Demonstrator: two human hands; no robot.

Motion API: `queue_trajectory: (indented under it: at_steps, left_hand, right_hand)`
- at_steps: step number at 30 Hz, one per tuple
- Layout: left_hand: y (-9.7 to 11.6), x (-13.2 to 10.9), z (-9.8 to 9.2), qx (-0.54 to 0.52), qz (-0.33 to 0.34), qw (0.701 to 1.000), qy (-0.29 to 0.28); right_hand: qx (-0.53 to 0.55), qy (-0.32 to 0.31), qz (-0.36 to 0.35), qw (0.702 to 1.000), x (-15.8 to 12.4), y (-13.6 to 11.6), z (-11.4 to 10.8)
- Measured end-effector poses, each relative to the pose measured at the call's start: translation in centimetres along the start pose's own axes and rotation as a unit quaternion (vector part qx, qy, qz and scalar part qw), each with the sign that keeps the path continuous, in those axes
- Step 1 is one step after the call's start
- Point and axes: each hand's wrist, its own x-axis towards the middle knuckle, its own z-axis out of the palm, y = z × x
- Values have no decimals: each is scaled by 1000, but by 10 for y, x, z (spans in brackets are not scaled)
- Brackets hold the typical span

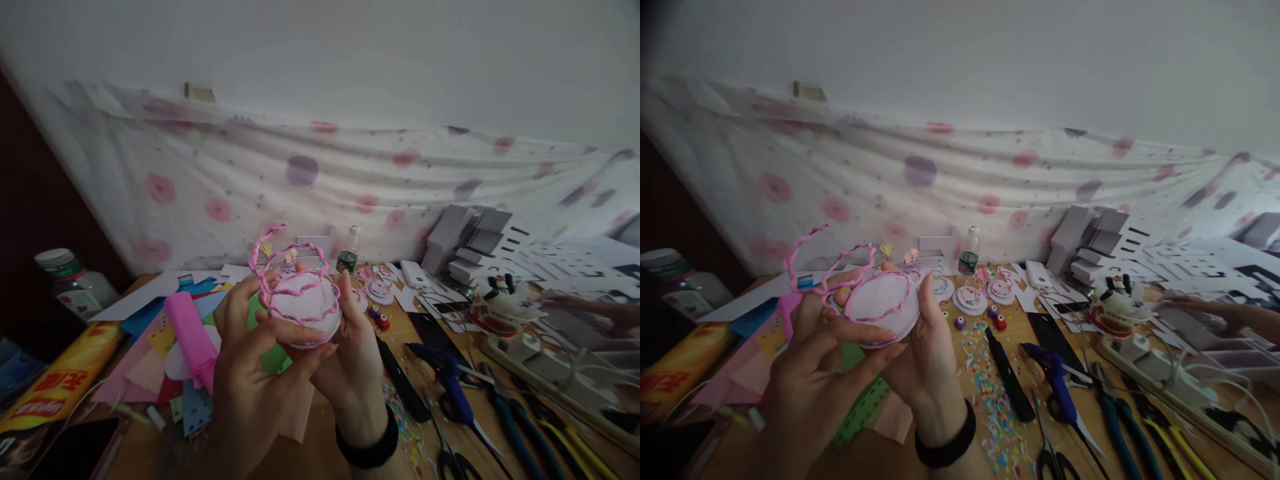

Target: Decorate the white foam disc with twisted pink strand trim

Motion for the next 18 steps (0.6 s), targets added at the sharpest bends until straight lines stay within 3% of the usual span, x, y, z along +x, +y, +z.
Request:
queue_trajectory:
  at_steps: [9,18]
  left_hand:
    - [2,3,0,5,45,999,5]
    - [1,2,2,0,40,999,37]
  right_hand:
    - [-3,-15,2,1000,1,0,-1]
    - [7,-36,-4,999,0,1,-2]
